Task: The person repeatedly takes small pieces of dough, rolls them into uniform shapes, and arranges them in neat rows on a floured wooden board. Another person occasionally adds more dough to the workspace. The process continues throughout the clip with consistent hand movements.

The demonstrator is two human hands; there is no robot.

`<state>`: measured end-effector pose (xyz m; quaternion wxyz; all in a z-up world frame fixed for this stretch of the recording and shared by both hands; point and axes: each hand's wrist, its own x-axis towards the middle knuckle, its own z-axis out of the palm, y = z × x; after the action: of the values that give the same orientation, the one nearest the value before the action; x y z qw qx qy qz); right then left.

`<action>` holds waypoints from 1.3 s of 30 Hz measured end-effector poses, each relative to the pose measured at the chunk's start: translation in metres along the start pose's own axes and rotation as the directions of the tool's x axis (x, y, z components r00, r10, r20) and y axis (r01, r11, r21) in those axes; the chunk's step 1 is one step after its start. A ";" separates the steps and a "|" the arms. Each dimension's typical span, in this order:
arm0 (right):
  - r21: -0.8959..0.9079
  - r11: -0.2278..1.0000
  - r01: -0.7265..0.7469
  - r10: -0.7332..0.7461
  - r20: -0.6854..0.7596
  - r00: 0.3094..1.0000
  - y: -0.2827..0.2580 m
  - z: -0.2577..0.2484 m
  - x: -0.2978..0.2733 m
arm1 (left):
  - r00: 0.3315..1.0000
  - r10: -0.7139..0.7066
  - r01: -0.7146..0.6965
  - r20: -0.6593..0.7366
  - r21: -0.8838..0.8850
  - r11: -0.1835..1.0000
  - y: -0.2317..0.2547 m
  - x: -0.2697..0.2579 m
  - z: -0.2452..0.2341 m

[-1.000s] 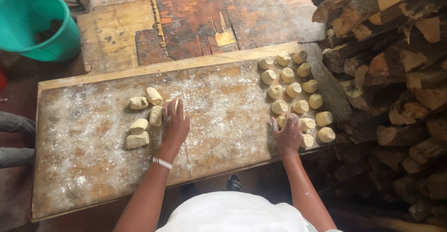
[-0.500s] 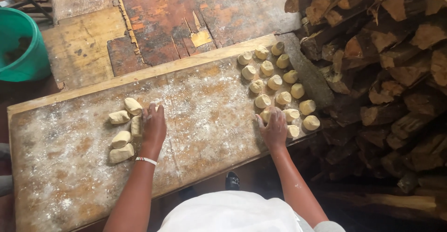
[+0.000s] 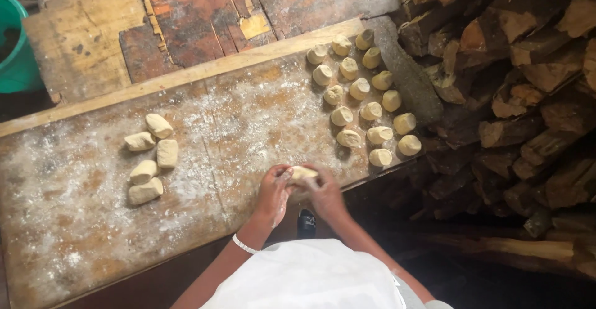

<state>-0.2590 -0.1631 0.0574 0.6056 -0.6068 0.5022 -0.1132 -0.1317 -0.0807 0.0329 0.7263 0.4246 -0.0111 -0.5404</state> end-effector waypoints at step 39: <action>-0.767 0.426 0.480 -0.822 -0.107 0.559 0.032 -0.098 0.025 | 0.656 0.249 -0.741 0.712 0.671 0.032 -0.019 0.096 0.124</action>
<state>-0.3355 -0.2347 0.0418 0.1083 -0.8797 0.3486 -0.3048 -0.1652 -0.2334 0.0578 0.4389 0.6092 -0.6320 -0.1918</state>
